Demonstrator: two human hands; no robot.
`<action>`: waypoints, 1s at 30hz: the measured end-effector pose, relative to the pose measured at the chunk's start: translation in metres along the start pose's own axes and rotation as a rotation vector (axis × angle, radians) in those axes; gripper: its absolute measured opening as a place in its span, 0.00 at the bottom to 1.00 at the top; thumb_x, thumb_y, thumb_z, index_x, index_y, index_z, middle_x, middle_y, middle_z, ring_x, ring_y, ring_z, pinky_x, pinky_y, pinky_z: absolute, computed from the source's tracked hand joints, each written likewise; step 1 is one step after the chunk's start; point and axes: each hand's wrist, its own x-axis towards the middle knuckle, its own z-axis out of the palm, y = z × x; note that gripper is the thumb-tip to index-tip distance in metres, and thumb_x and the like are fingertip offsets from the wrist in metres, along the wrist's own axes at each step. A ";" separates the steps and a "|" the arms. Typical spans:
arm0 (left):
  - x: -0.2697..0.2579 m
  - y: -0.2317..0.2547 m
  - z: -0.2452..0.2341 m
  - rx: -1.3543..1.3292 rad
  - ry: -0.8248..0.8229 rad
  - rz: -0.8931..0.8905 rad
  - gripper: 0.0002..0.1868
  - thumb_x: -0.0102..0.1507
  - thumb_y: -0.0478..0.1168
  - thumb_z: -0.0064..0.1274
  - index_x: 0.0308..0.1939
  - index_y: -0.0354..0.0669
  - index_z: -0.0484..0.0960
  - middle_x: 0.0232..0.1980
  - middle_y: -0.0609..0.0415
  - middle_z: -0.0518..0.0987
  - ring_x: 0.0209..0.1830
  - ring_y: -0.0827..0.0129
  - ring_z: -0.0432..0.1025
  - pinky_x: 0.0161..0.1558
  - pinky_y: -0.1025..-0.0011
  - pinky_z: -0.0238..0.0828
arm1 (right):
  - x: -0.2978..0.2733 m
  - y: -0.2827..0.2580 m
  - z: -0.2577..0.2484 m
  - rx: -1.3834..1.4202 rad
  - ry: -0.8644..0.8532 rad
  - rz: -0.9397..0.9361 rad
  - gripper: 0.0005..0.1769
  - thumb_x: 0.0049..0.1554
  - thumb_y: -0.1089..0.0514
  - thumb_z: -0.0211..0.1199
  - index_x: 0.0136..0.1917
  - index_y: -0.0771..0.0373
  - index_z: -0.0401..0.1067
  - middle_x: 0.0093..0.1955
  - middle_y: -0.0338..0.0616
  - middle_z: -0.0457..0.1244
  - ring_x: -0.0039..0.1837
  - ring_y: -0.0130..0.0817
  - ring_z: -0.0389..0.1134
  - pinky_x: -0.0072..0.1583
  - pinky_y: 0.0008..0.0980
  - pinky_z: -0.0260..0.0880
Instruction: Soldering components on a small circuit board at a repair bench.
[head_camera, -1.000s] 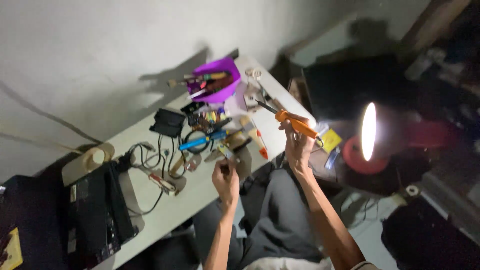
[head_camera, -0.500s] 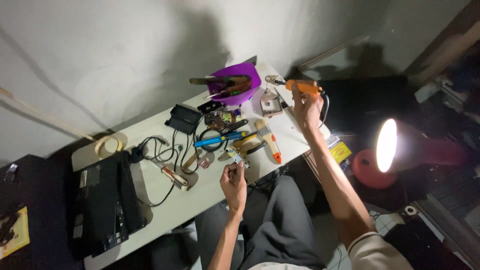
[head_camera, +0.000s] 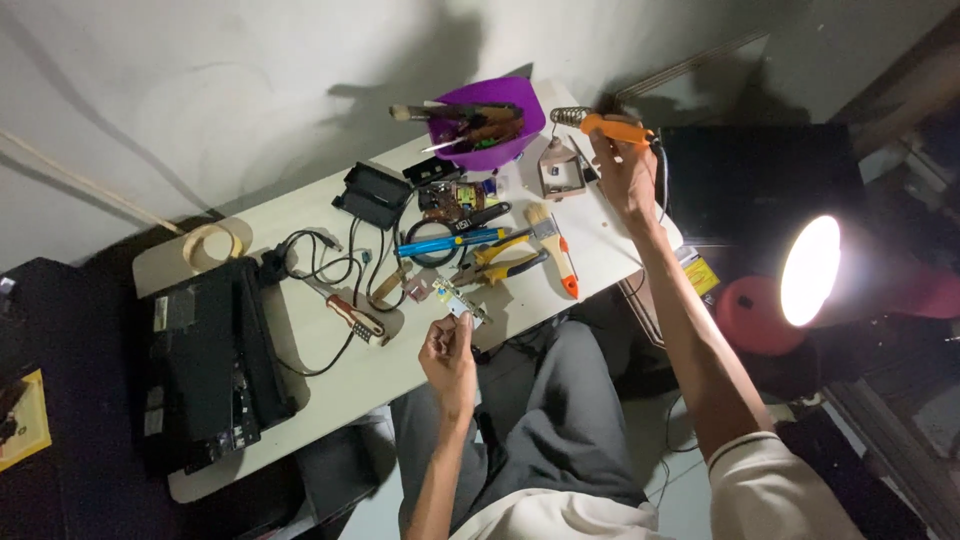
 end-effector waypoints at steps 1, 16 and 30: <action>0.003 0.010 0.055 0.000 0.003 -0.001 0.23 0.71 0.31 0.44 0.28 0.52 0.48 0.25 0.68 0.51 0.29 0.72 0.64 0.77 0.45 0.62 | -0.008 0.002 0.001 -0.001 -0.002 0.003 0.15 0.70 0.53 0.62 0.59 0.69 0.73 0.43 0.53 0.67 0.41 0.42 0.73 0.44 0.36 0.76; -0.028 0.020 0.201 1.231 0.311 0.265 0.18 0.68 0.40 0.57 0.25 0.47 0.71 0.25 0.64 0.67 0.34 0.83 0.56 0.42 0.69 0.61 | -0.109 -0.006 -0.005 -0.305 -0.477 0.140 0.13 0.56 0.59 0.69 0.53 0.67 0.80 0.44 0.61 0.68 0.47 0.56 0.73 0.47 0.46 0.74; -0.021 0.003 0.194 1.223 0.223 0.183 0.15 0.71 0.43 0.55 0.29 0.44 0.77 0.21 0.62 0.63 0.29 0.83 0.58 0.39 0.70 0.59 | -0.147 -0.095 -0.031 0.052 -0.319 0.312 0.13 0.56 0.63 0.68 0.56 0.60 0.76 0.43 0.49 0.69 0.44 0.36 0.72 0.44 0.32 0.75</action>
